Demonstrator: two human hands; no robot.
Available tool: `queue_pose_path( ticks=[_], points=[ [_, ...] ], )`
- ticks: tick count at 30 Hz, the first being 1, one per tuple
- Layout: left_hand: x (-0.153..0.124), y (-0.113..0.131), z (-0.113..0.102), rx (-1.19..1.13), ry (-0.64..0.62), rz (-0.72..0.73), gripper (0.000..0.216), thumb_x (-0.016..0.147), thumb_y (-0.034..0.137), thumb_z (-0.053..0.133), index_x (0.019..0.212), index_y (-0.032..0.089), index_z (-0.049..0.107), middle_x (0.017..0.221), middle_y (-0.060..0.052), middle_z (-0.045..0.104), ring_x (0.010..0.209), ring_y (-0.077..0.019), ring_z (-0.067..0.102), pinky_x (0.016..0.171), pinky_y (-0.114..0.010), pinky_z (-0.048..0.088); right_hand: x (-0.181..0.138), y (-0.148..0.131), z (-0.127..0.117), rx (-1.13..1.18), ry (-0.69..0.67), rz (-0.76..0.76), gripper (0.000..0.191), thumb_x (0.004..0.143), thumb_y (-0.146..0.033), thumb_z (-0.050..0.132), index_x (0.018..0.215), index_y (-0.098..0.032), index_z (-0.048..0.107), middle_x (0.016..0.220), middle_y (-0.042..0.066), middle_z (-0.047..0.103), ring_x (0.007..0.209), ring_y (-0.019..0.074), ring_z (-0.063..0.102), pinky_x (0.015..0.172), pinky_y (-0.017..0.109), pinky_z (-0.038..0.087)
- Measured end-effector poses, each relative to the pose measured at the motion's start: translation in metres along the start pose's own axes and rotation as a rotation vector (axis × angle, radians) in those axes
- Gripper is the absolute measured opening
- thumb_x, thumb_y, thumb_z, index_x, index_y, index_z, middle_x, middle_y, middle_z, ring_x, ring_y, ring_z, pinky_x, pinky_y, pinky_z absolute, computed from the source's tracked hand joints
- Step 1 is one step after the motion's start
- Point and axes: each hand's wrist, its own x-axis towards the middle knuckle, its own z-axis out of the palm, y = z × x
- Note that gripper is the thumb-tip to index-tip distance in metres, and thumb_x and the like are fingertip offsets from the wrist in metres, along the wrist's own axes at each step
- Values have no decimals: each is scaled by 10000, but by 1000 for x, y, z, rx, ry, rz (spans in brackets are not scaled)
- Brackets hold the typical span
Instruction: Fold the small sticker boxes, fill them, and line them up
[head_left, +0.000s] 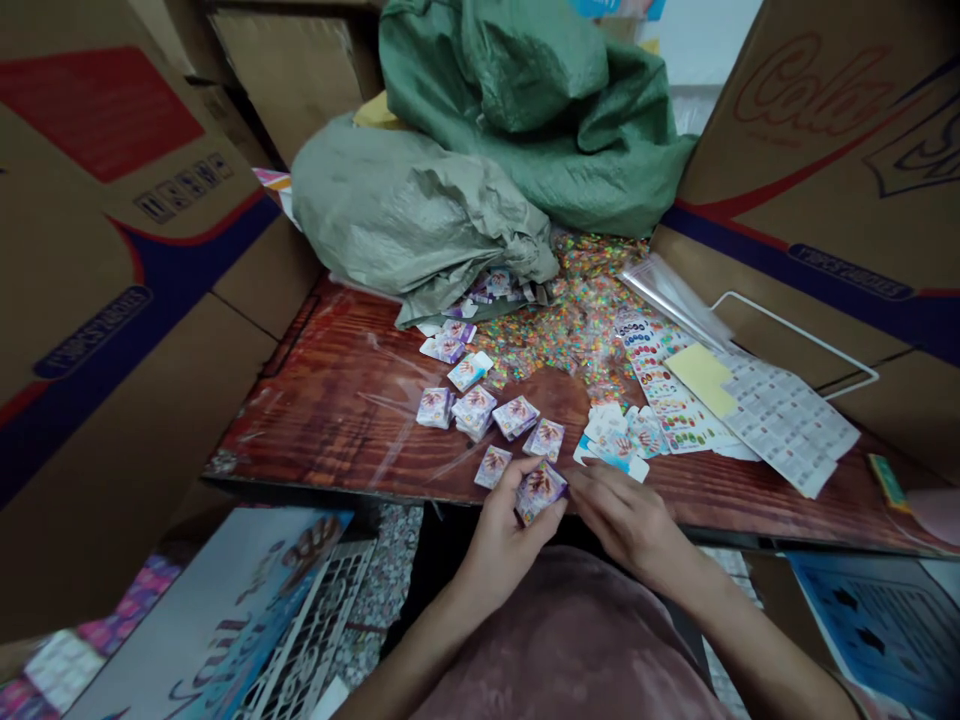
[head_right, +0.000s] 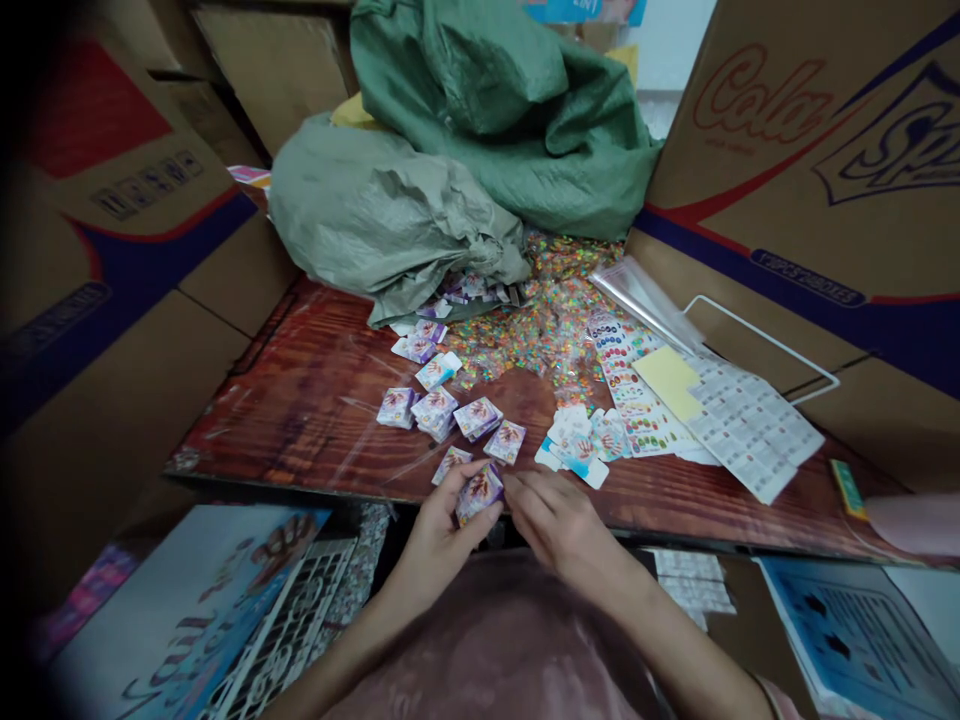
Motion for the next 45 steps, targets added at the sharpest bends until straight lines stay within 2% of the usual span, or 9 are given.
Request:
queue_pose_path(
  ticks=[6,12,21,24,27,30,34,40,45],
  points=[
    [-6,-5,-4,-10,-29,-73,368,804,235,596,1155,162,513,922,-22,661,821,-140,601,772,-261,488,-11,-3,15,57,35,-5,285,908,-123,517,1189,-140,558,992,110,706,913,198,678,863,346,566],
    [-8,-5,-4,-53,29,-69,339,811,247,592,1130,168,510,974,-28,657,874,-142,604,813,-263,484,-12,-12,29,331,193,238,324,877,-115,574,1185,-216,588,996,73,699,900,170,677,788,261,570],
    [-9,-17,0,-2,57,-64,356,815,234,569,1156,163,498,997,-48,662,891,-155,623,833,-282,493,-17,-5,43,369,182,177,381,861,-59,550,1204,-220,585,1004,71,699,922,164,674,809,246,559],
    [-8,-24,-3,147,137,-31,375,806,221,568,1173,179,506,1010,-49,662,889,-168,633,823,-299,499,-16,-2,49,366,112,160,387,879,-93,541,1241,-226,568,1023,73,693,939,166,668,822,261,554],
    [-2,-30,-11,430,342,78,364,803,232,577,1162,191,540,1072,-72,631,994,-210,602,889,-355,473,-15,2,50,304,119,222,373,886,-157,562,1253,-227,565,1052,78,683,959,177,658,834,278,546],
    [8,-39,-24,766,496,147,333,805,275,595,1125,184,599,998,-85,589,980,-253,563,870,-406,461,-16,19,41,223,280,391,268,891,-201,565,1155,-211,614,971,68,692,892,176,665,811,289,540],
    [23,-55,-35,1083,476,171,369,851,358,552,1154,155,615,956,-105,567,927,-278,545,839,-429,447,-28,59,15,49,452,597,178,903,-277,540,1011,-193,653,939,74,699,870,199,665,815,344,524],
    [30,-67,-33,1189,435,177,533,894,481,453,1287,123,497,1053,-148,601,944,-299,561,788,-406,442,-59,117,-26,-312,353,753,269,913,-320,472,986,-166,680,940,96,673,901,239,629,809,363,493],
    [23,-65,-27,1221,480,224,660,861,571,456,1305,84,462,1040,-172,585,921,-306,551,782,-405,438,-74,163,-55,-685,242,928,385,888,-341,483,1159,-111,633,1098,173,610,1018,306,543,902,424,419]
  ],
)
